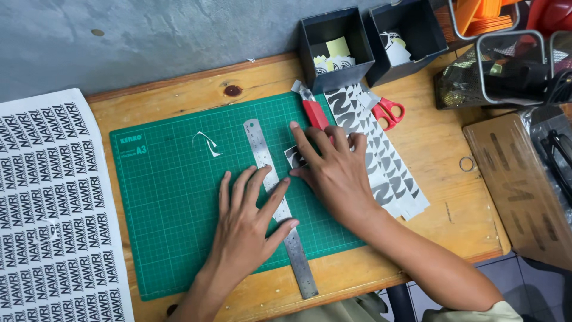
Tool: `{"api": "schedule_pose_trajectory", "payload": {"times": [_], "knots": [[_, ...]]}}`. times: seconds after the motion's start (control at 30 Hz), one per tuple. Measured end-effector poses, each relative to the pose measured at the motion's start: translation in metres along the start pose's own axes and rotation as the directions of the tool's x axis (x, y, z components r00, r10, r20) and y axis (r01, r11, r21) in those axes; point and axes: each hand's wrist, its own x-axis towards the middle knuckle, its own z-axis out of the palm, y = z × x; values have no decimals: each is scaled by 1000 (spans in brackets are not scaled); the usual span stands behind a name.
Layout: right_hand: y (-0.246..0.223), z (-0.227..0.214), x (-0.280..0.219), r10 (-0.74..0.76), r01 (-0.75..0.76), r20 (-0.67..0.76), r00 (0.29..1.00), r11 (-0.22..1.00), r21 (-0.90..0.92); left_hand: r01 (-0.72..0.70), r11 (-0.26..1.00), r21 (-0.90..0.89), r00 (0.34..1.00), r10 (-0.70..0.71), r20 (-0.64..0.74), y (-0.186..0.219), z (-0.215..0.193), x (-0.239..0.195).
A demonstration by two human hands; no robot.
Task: The person uses a ruler and a red utility knife to cut individual stickers from a printed sheet on a green cutting mat. They repeatedly align the ruler, slice along the edge, and remove the cut pieces, placing them into a nearby black box.
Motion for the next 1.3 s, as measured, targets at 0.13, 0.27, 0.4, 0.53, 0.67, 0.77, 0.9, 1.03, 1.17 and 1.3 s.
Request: {"api": "schedule_pose_trajectory", "payload": {"times": [0.13, 0.27, 0.4, 0.53, 0.67, 0.77, 0.9, 1.03, 1.17, 1.3], "knots": [[3, 2, 1, -4, 4, 3, 1000, 1000, 27, 8, 1000, 11, 1000, -8, 1, -1, 1, 0], [5, 4, 2, -7, 6, 13, 1000, 998, 66, 7, 1000, 13, 1000, -8, 5, -1, 0, 0], [6, 6, 3, -16, 14, 39, 999, 999, 52, 5, 1000, 14, 1000, -5, -1, 0, 0, 1], [7, 8, 4, -9, 5, 80, 997, 999, 51, 2, 1000, 17, 1000, -2, -2, 0, -1, 1], [8, 11, 4, -5, -6, 50, 999, 978, 211, 0, 1000, 14, 1000, 0, -4, 0, 0, 0], [7, 8, 4, 28, -16, -21, 999, 898, 439, 0, 1000, 13, 1000, 0, -5, -1, 1, -1], [19, -14, 10, 158, -49, -58, 986, 598, 800, 1, 1000, 21, 1000, -1, -7, -1, 1, -1], [54, -37, 16, 398, -170, 43, 917, 291, 942, -1, 1000, 23, 1000, 2, -17, -2, 4, -3], [96, -44, 18, 658, -111, 96, 747, -18, 994, 8, 999, 33, 1000, -8, 1, -3, 6, -3], [127, -31, 20, 838, 120, 172, 517, -270, 955, 15, 1000, 25, 1000, -15, 9, -3, 6, -3]]}}
